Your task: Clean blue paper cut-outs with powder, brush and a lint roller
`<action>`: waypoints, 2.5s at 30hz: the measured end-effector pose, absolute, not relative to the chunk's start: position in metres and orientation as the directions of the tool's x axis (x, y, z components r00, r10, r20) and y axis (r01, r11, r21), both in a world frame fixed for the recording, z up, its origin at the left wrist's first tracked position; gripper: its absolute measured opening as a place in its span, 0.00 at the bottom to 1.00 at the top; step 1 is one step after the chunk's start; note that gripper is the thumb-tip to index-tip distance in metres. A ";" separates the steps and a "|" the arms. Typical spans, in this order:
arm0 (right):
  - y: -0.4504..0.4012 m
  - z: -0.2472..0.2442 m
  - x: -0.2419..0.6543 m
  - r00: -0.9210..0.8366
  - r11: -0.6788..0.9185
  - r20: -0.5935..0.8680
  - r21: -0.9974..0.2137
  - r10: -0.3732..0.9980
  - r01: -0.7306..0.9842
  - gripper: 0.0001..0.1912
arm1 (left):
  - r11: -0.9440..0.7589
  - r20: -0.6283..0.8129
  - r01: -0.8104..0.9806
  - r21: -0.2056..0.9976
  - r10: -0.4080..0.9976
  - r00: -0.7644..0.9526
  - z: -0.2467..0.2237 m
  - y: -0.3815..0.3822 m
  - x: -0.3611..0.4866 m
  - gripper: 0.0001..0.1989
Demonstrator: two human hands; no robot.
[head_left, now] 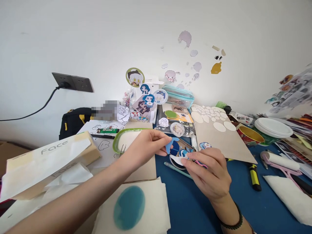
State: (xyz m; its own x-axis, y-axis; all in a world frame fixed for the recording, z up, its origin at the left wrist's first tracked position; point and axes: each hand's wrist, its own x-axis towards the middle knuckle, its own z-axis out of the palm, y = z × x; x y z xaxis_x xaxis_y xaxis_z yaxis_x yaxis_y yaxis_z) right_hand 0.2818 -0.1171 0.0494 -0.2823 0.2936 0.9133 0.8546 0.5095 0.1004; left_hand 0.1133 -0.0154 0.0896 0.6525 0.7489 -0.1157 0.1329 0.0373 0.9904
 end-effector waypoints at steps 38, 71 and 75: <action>-0.006 0.024 0.338 0.454 -0.044 0.239 -0.848 0.858 0.529 0.15 | -0.057 0.077 -0.053 0.997 0.789 0.609 0.136 -0.005 0.080 0.11; 0.010 0.017 0.362 0.478 -0.159 0.078 -0.886 0.875 0.435 0.12 | -0.097 0.060 0.026 0.995 0.778 0.625 0.132 -0.002 0.083 0.13; 0.016 0.013 0.363 0.458 -0.192 0.014 -0.897 0.889 0.399 0.14 | -0.094 0.043 0.047 0.994 0.772 0.634 0.131 -0.001 0.084 0.13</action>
State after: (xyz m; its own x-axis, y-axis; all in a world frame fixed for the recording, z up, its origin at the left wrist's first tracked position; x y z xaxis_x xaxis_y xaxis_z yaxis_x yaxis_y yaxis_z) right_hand 0.3631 0.0164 0.0128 0.4578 0.8890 0.0135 0.3991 -0.1919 -0.8966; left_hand 0.0836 -0.0006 0.1307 0.6344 0.7718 0.0434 0.0467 -0.0943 0.9944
